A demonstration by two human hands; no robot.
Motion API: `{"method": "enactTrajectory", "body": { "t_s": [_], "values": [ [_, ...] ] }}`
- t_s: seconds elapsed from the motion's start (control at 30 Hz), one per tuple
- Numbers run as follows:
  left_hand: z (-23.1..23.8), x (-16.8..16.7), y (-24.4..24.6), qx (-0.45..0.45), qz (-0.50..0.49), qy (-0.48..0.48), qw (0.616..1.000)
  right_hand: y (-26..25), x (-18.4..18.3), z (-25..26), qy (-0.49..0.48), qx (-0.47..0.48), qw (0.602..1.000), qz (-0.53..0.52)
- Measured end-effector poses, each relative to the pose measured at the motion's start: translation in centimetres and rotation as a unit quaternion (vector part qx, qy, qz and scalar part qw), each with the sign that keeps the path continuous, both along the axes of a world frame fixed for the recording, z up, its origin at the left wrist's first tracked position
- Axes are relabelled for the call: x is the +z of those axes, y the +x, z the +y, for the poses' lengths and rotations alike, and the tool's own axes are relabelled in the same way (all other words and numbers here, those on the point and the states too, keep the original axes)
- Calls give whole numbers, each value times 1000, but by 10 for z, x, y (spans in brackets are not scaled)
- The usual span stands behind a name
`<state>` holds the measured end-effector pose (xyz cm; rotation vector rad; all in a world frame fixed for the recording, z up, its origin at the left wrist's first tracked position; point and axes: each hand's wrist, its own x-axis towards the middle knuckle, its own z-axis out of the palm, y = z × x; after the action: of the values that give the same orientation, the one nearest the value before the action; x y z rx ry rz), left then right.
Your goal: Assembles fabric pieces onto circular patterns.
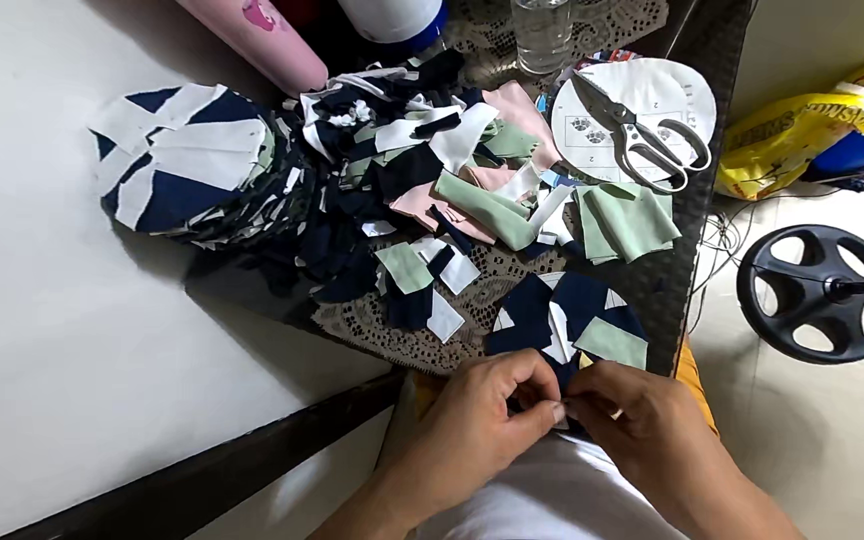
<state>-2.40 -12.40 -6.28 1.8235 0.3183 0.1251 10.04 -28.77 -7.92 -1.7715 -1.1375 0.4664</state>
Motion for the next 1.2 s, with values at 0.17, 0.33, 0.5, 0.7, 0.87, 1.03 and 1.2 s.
{"method": "enactTrajectory", "body": {
  "t_s": [0.17,0.33,0.5,0.7,0.87,1.03,1.2],
  "values": [
    [-12,-15,3,95,-69,-233,965,-2,-7,-15,60,-36,914,400],
    [-28,-21,1,164,-85,-318,930,-12,-10,-17,90,-44,816,570],
    [-24,-25,-3,142,-64,-279,948,-5,-12,-13,71,-47,907,412],
    [-3,-14,10,93,5,-147,985,27,7,12,-40,18,998,51],
    [11,-14,31,123,28,-47,991,54,16,38,-119,52,991,-16],
    [16,-21,49,161,77,170,969,72,8,60,-154,43,986,-57],
    [21,-27,59,160,80,282,943,79,1,73,-158,22,982,-100]
  ]
}}
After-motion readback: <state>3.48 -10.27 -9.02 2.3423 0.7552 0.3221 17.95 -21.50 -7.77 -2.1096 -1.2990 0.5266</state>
